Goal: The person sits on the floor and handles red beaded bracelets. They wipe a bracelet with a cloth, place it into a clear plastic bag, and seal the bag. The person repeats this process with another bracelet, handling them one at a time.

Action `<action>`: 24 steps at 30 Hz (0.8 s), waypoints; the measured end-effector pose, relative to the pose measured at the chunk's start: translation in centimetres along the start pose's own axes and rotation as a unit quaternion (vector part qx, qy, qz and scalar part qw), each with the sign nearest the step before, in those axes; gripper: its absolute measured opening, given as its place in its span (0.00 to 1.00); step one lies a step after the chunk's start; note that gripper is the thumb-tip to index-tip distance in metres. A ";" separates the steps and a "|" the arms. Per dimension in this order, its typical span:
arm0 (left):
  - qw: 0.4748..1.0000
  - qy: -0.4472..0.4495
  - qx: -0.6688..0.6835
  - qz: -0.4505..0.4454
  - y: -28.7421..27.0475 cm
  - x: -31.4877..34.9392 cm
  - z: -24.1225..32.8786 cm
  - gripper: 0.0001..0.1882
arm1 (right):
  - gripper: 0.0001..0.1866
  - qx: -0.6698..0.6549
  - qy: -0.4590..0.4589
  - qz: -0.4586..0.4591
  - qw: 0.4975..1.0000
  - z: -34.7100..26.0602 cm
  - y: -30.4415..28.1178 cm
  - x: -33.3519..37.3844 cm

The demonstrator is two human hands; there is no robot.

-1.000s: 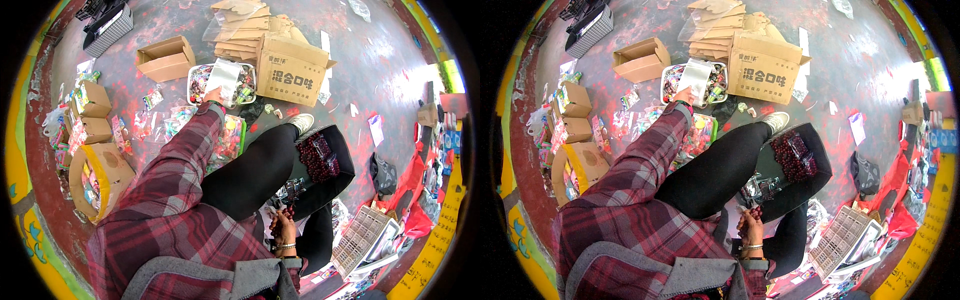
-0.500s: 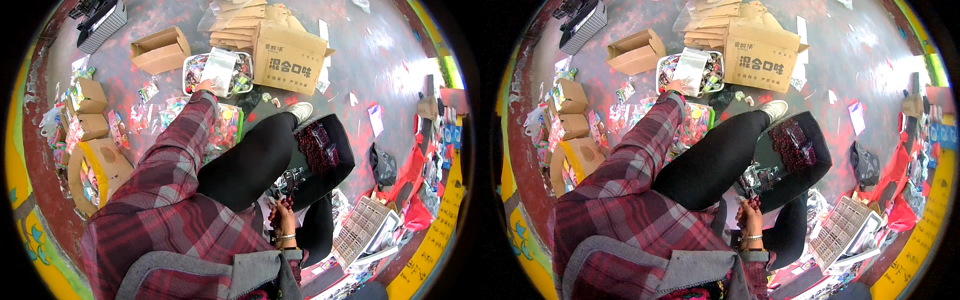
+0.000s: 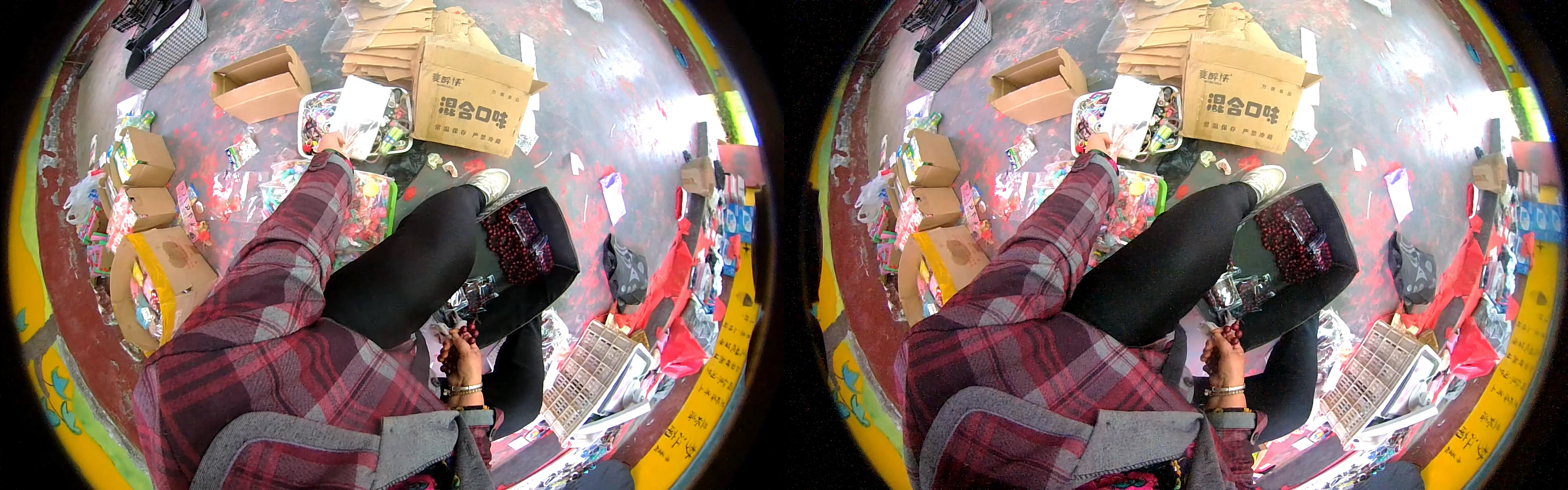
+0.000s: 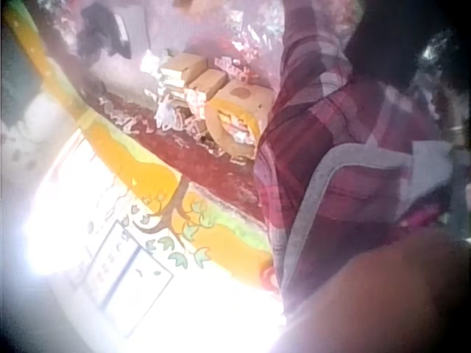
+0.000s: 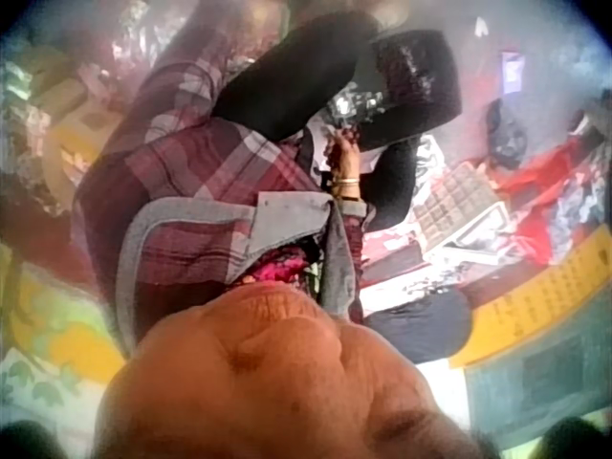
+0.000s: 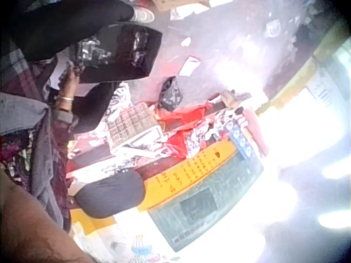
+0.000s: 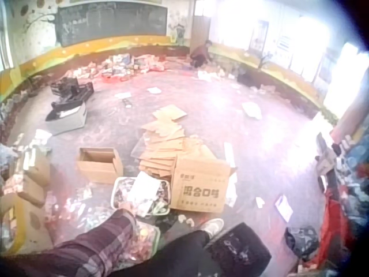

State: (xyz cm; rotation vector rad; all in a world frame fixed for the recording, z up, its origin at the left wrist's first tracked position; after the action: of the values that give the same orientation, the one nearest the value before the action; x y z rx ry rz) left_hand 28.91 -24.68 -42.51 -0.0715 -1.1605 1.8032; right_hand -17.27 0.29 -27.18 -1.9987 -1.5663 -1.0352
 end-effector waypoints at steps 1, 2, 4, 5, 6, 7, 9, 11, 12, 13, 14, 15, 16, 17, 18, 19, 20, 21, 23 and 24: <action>0.999 -0.020 0.032 0.027 0.0 1.4 1.4 0.08 | 0.03 -0.003 -0.003 0.006 1.000 0.0 -0.2 0.0; 0.993 -0.026 0.112 0.009 1.2 -0.1 -0.3 0.08 | 0.03 -0.002 -0.002 0.004 1.000 0.0 -0.2 0.1; 0.917 -0.027 0.393 -0.059 4.1 -5.7 -6.1 0.08 | 0.03 0.004 0.003 -0.016 1.000 0.3 0.0 0.0; 0.872 -0.017 0.481 -0.087 5.0 -7.2 -8.0 0.08 | 0.03 0.003 0.004 -0.025 1.000 0.4 0.1 0.0; 0.842 -0.006 0.529 -0.104 5.0 -8.3 -10.0 0.08 | 0.03 0.001 0.007 -0.033 0.999 0.4 0.3 -0.1; 0.837 -0.012 0.534 -0.121 6.7 -8.1 -9.0 0.08 | 0.03 0.002 0.000 -0.019 1.000 0.3 0.0 0.0; 0.823 -0.049 0.550 -0.134 7.5 -6.4 -7.2 0.08 | 0.03 0.000 -0.007 -0.006 1.000 0.1 -0.3 0.2; 0.884 -0.070 0.452 -0.099 6.2 -8.3 -10.8 0.11 | 0.03 -0.004 -0.001 -0.022 1.000 0.2 0.0 0.3; 0.911 -0.083 0.397 -0.068 3.7 -9.1 -13.7 0.13 | 0.03 -0.008 0.002 -0.046 0.999 0.4 0.5 0.2; 0.943 -0.075 0.322 -0.046 0.5 -9.9 -15.6 0.13 | 0.03 -0.012 0.005 -0.070 0.997 0.6 1.0 0.1; 0.992 -0.041 0.091 -0.077 5.6 -6.4 -7.0 0.14 | 0.03 -0.008 -0.025 -0.008 1.000 0.1 -0.8 0.0; 0.986 0.023 -0.155 -0.060 3.9 -0.2 3.2 0.15 | 0.03 -0.019 -0.044 0.029 0.998 -0.1 -2.0 0.3; 0.971 0.062 -0.220 -0.068 2.5 -1.5 -0.2 0.15 | 0.03 -0.014 -0.031 -0.005 0.999 0.2 -1.1 0.2; 0.950 0.095 -0.288 -0.078 1.3 -4.1 -5.2 0.15 | 0.03 -0.012 -0.014 -0.041 0.999 0.4 0.0 0.2; 0.948 0.002 -0.304 -0.092 0.9 -3.0 -1.9 0.16 | 0.03 -0.015 -0.022 -0.030 0.999 0.3 -0.5 0.1; 0.935 -0.089 -0.326 -0.107 0.3 -1.1 1.5 0.17 | 0.02 -0.017 -0.031 -0.016 0.999 0.1 -1.0 0.1; 0.903 -0.041 -0.427 -0.033 -1.0 -1.0 1.0 0.19 | 0.02 -0.019 -0.030 -0.024 0.999 0.0 -0.8 0.2; 0.885 -0.018 -0.446 -0.133 -0.4 -0.9 0.5 0.19 | 0.02 -0.024 -0.027 -0.027 0.999 0.1 -0.7 0.2; 0.860 0.130 -0.478 -0.123 -1.5 -2.0 -3.2 0.16 | 0.02 -0.029 -0.027 -0.050 0.998 0.3 -0.1 0.3; 0.934 0.020 -0.307 -0.183 -1.7 -1.6 -3.2 0.15 | 0.02 -0.030 -0.031 -0.046 0.998 0.4 -0.5 0.4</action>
State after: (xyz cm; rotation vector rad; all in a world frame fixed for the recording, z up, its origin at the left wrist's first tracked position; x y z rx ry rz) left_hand 32.50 -23.58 -43.71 -0.2386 -1.5566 1.0641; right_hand -17.64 0.94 -27.20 -2.0331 -1.6934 -1.0767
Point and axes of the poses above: each hand's wrist, its own x-axis away from the middle knuckle, its own y-axis out of the palm, z = x × y, the point moved 7 cm from there along -x, towards the middle knuckle, and after that the axes turned 12 degrees about -y, right-handed, at the moved point
